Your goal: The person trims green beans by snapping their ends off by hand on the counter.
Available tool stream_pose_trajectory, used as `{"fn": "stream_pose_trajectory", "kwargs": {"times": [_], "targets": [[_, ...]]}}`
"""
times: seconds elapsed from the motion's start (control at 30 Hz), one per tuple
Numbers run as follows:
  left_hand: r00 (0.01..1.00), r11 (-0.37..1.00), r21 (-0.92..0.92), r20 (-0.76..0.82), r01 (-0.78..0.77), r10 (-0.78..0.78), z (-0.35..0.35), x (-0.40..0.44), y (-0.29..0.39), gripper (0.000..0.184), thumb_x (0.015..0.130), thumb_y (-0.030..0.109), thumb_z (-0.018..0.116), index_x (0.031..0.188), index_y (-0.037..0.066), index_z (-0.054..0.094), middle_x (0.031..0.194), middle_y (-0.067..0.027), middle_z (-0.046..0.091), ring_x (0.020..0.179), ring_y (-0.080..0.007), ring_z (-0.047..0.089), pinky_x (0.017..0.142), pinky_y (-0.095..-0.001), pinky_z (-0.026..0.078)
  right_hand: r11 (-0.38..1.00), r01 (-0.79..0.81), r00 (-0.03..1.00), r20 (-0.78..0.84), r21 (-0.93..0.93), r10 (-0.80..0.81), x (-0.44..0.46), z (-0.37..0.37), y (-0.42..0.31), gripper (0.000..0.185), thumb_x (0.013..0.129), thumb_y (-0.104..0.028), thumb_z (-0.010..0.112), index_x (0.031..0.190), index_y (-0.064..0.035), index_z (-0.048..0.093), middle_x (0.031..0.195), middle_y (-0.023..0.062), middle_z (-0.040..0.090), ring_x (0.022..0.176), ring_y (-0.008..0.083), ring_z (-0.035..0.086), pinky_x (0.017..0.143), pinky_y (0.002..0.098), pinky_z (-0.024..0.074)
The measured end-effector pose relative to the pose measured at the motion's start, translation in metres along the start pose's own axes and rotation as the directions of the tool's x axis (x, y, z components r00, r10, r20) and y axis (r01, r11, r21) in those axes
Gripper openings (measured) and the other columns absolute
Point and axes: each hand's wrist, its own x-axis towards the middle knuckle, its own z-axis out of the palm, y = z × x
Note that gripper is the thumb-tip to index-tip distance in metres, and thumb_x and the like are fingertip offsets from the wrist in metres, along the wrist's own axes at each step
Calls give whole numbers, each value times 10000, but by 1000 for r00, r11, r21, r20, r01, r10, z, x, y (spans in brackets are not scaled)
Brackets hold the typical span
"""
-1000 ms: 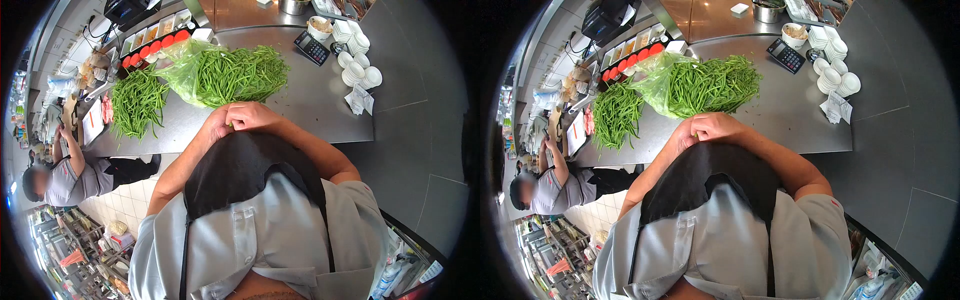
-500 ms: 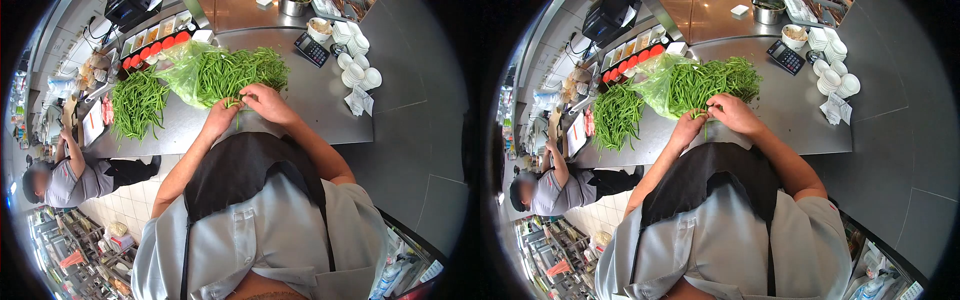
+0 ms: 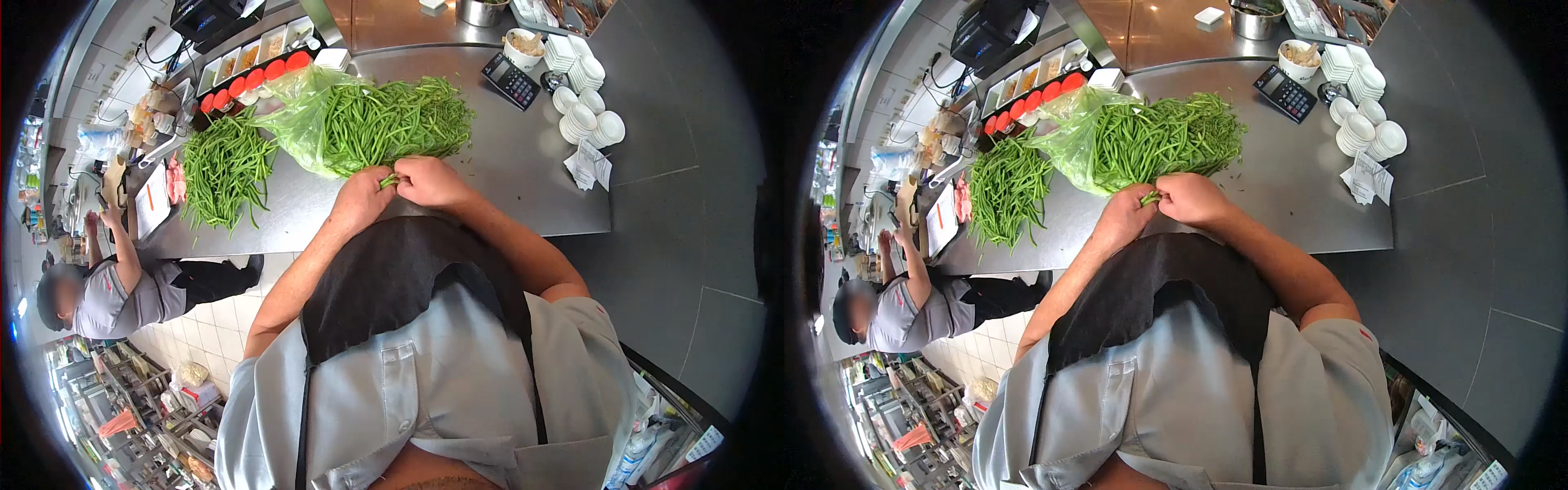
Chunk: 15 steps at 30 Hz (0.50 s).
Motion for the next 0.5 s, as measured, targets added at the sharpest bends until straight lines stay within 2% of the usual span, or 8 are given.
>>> {"fn": "stream_pose_trajectory", "kwargs": {"times": [0.03,0.07,0.17,0.2,0.3,0.37,0.47,0.5], "targets": [[1000,993,-116,4,-13,13,0,0,-5,180,960,113,654,1091,-1,702,971,-108,714,945,-211,670,871,-342,523,921,-219,975,93,323,199,1,4,5,75,890,-162,635,863,-93,620,783,47,633,646,220,620,551,377,491],[1000,972,-232,9,-22,24,2,-1,-10,173,966,109,649,1093,2,701,984,-104,714,968,-214,671,884,-336,520,693,-426,904,247,582,348,0,9,11,78,903,-157,616,852,-98,614,760,25,620,607,180,591,513,341,464],[997,951,-303,-53,-61,47,21,0,-31,149,983,89,644,1097,8,693,1022,-95,712,999,-209,664,905,-333,513,130,-567,771,469,813,430,-11,12,3,96,934,-114,557,846,-116,594,752,-17,569,554,61,448,462,237,311],[995,952,-291,-65,-94,79,26,2,-39,149,981,86,651,1103,10,691,1022,-93,708,1003,-205,660,908,-334,512,116,-574,762,478,810,437,-12,18,9,74,932,-130,556,866,-117,587,749,-1,568,544,65,419,449,244,283],[983,952,-246,-91,-180,162,32,1,-47,135,983,79,666,1103,20,687,1005,-79,696,989,-184,645,893,-325,507,129,-632,759,577,764,301,-13,24,30,64,931,-149,554,891,-107,581,748,1,564,551,59,410,450,242,278],[968,951,-198,-127,-238,216,27,1,-39,101,994,79,668,1081,32,689,972,-61,688,948,-155,631,848,-303,503,-23,-657,726,640,754,253,-10,22,32,76,924,-155,551,877,-105,582,736,-1,557,554,56,405,453,238,278],[992,793,-604,-35,79,-125,28,3,-31,36,1020,85,653,1046,65,667,920,-30,669,851,-115,581,751,-272,471,-184,-646,713,672,741,202,-4,19,26,116,917,-173,573,817,-114,576,710,-11,530,539,49,383,454,240,286],[989,742,-665,-30,86,-142,28,3,-31,36,1035,104,639,1035,72,654,908,-25,665,825,-106,560,733,-267,457,-230,-635,713,674,738,192,-3,18,21,139,915,-181,585,791,-119,573,701,-15,518,531,46,373,453,242,290]]}}
